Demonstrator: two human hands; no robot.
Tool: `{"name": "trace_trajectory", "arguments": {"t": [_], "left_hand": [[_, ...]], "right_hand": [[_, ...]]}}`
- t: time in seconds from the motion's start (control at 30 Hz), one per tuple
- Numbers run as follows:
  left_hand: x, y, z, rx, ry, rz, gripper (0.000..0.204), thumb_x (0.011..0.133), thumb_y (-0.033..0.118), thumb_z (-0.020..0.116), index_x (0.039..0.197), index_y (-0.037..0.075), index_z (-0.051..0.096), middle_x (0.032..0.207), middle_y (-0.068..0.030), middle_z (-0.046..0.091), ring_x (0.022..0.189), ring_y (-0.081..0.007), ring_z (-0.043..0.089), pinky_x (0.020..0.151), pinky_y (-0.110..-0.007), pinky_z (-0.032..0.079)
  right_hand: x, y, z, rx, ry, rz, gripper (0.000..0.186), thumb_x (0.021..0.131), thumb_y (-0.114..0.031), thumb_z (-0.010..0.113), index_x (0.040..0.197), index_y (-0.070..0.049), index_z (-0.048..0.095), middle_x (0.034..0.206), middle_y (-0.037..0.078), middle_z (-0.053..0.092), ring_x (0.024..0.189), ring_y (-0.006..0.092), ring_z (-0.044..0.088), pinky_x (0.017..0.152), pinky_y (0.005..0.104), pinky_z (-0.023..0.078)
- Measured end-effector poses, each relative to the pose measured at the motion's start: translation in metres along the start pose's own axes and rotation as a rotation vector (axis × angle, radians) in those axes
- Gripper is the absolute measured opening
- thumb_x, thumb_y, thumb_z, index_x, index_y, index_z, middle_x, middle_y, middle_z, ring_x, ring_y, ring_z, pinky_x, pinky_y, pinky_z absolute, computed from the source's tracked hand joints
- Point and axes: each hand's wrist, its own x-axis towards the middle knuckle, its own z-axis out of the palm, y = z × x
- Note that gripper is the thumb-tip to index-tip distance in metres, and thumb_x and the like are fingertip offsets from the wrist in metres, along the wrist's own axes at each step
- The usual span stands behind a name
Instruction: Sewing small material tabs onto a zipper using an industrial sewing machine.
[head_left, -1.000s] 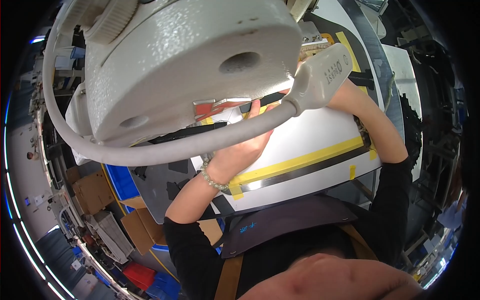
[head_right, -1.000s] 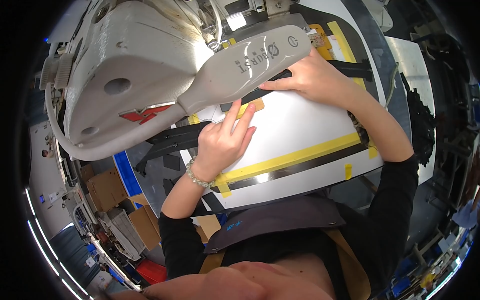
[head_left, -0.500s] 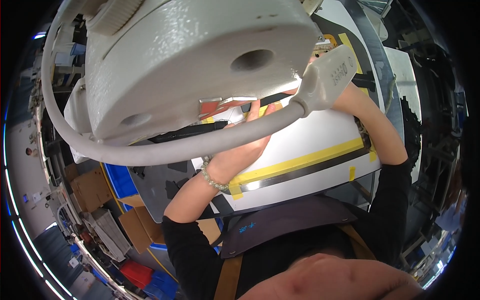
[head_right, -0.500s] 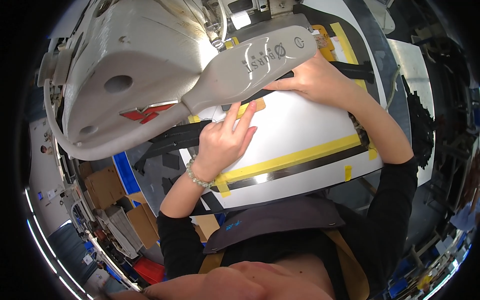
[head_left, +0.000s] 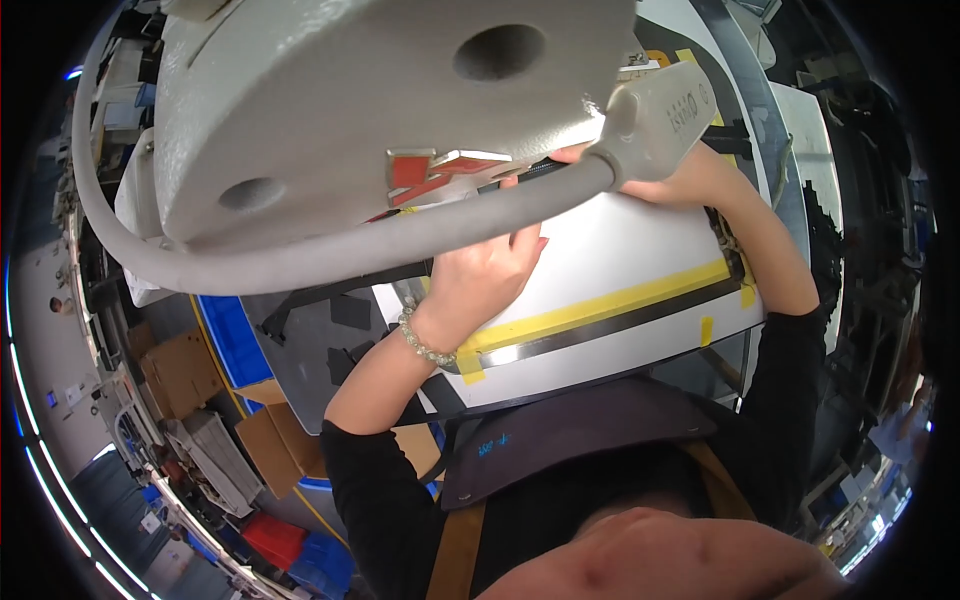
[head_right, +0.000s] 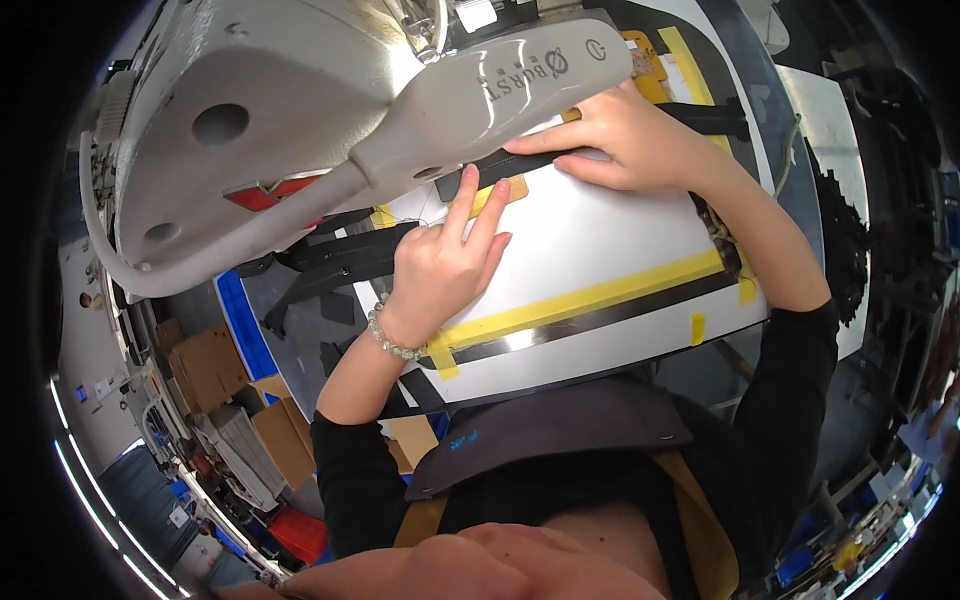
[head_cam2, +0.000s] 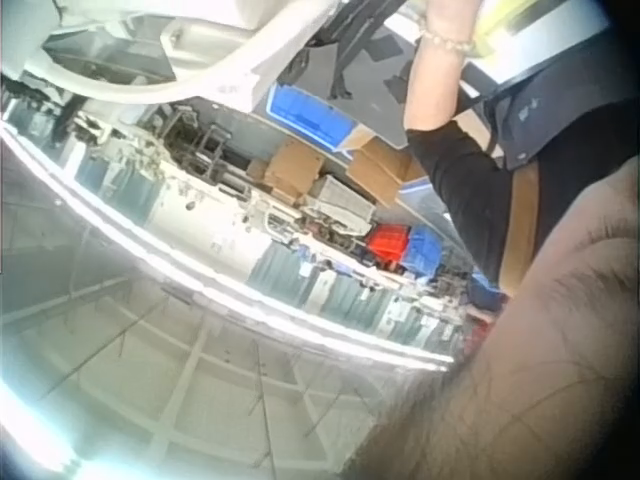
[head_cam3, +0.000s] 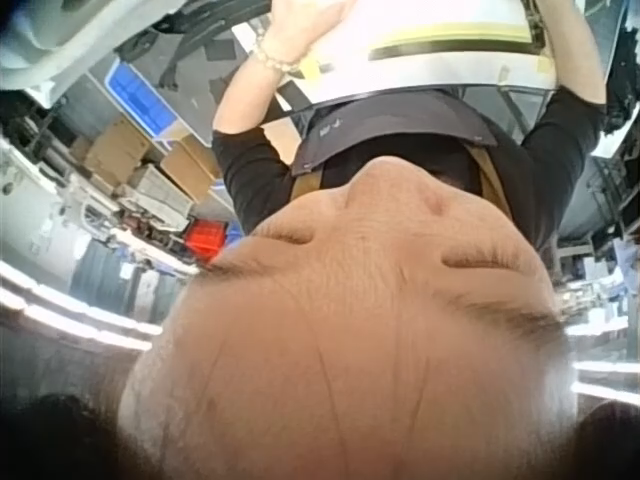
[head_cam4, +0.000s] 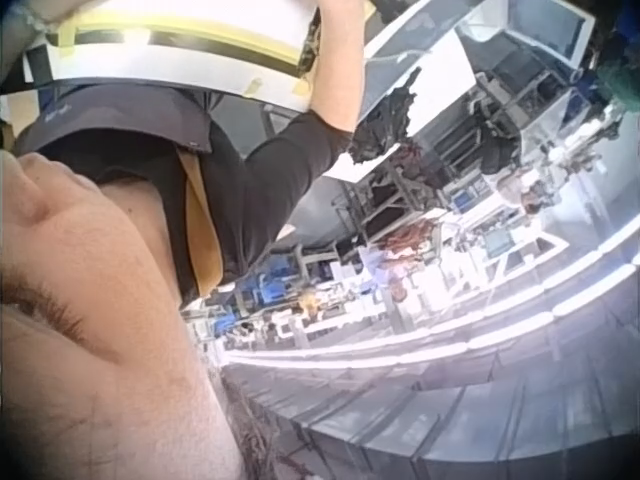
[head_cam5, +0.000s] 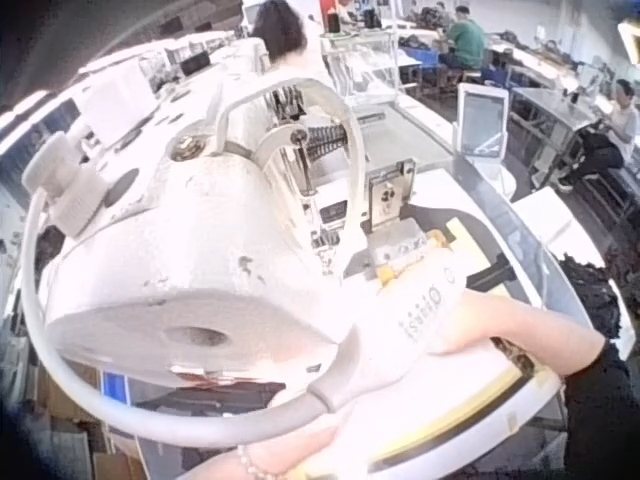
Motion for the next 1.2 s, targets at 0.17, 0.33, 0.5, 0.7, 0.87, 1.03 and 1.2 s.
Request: {"name": "trace_trajectory", "arguments": {"t": [0.17,0.33,0.5,0.7,0.87,1.03,1.2], "left_hand": [[0.001,0.001,-0.002,0.033,-0.043,0.016,0.049,0.081,0.030,0.069,0.125,0.011,0.060,0.122,-0.0204,0.060,0.041,-0.0107,0.050,0.045,-0.021,0.043],[0.000,0.000,0.002,0.011,-0.022,0.006,0.047,0.081,0.030,0.068,0.124,0.010,0.061,0.121,-0.0206,0.060,0.042,-0.0112,0.051,0.045,-0.021,0.044],[0.000,0.000,-0.001,0.025,0.003,0.036,0.046,0.079,0.029,0.069,0.118,0.006,0.064,0.117,-0.0235,0.062,0.042,-0.0076,0.052,0.045,-0.020,0.044],[-0.003,0.001,0.003,0.001,0.002,0.004,0.047,0.081,0.031,0.069,0.122,0.009,0.062,0.120,-0.0206,0.061,0.044,-0.0113,0.053,0.045,-0.022,0.043],[-0.005,-0.002,0.002,0.024,0.057,0.036,0.044,0.078,0.028,0.071,0.117,0.009,0.064,0.117,-0.0184,0.063,0.045,-0.0094,0.053,0.047,-0.021,0.042],[-0.009,-0.005,-0.002,0.043,0.177,0.121,0.032,0.076,0.022,0.072,0.105,0.009,0.070,0.111,-0.0117,0.067,0.046,-0.0071,0.050,0.047,-0.020,0.038],[-0.009,-0.007,0.000,0.037,0.217,0.173,0.024,0.076,0.021,0.072,0.097,0.009,0.070,0.107,-0.0086,0.068,0.046,-0.0060,0.047,0.046,-0.020,0.034]], "right_hand": [[0.027,0.022,0.018,0.209,0.105,0.244,0.033,0.086,-0.024,0.061,0.112,-0.003,0.062,0.103,0.015,0.065,0.094,0.0263,0.061,0.083,0.0350,0.047],[0.056,0.024,0.024,0.260,0.099,0.268,0.075,0.074,-0.024,0.075,0.137,-0.003,0.040,0.134,0.016,0.049,0.124,0.0303,0.048,0.098,0.0385,0.043],[0.058,0.000,0.014,0.168,0.060,0.328,0.064,0.079,-0.022,0.072,0.134,-0.005,0.045,0.128,0.014,0.053,0.117,0.0265,0.053,0.095,0.0362,0.045],[0.051,-0.012,0.014,0.298,0.160,0.306,0.053,0.079,-0.019,0.072,0.126,-0.004,0.051,0.120,0.011,0.058,0.110,0.0226,0.056,0.091,0.0335,0.047],[0.044,-0.017,0.016,0.401,0.232,0.306,0.044,0.080,-0.016,0.072,0.119,-0.004,0.057,0.114,0.009,0.061,0.104,0.0194,0.058,0.088,0.0313,0.048],[0.034,-0.020,0.017,0.506,0.294,0.313,0.035,0.080,-0.013,0.072,0.113,-0.003,0.062,0.107,0.006,0.065,0.097,0.0162,0.061,0.085,0.0291,0.049],[0.015,-0.022,0.025,0.246,0.245,-0.035,0.026,0.076,-0.010,0.073,0.101,-0.004,0.067,0.103,0.008,0.067,0.092,0.0227,0.064,0.075,0.0300,0.052]]}}
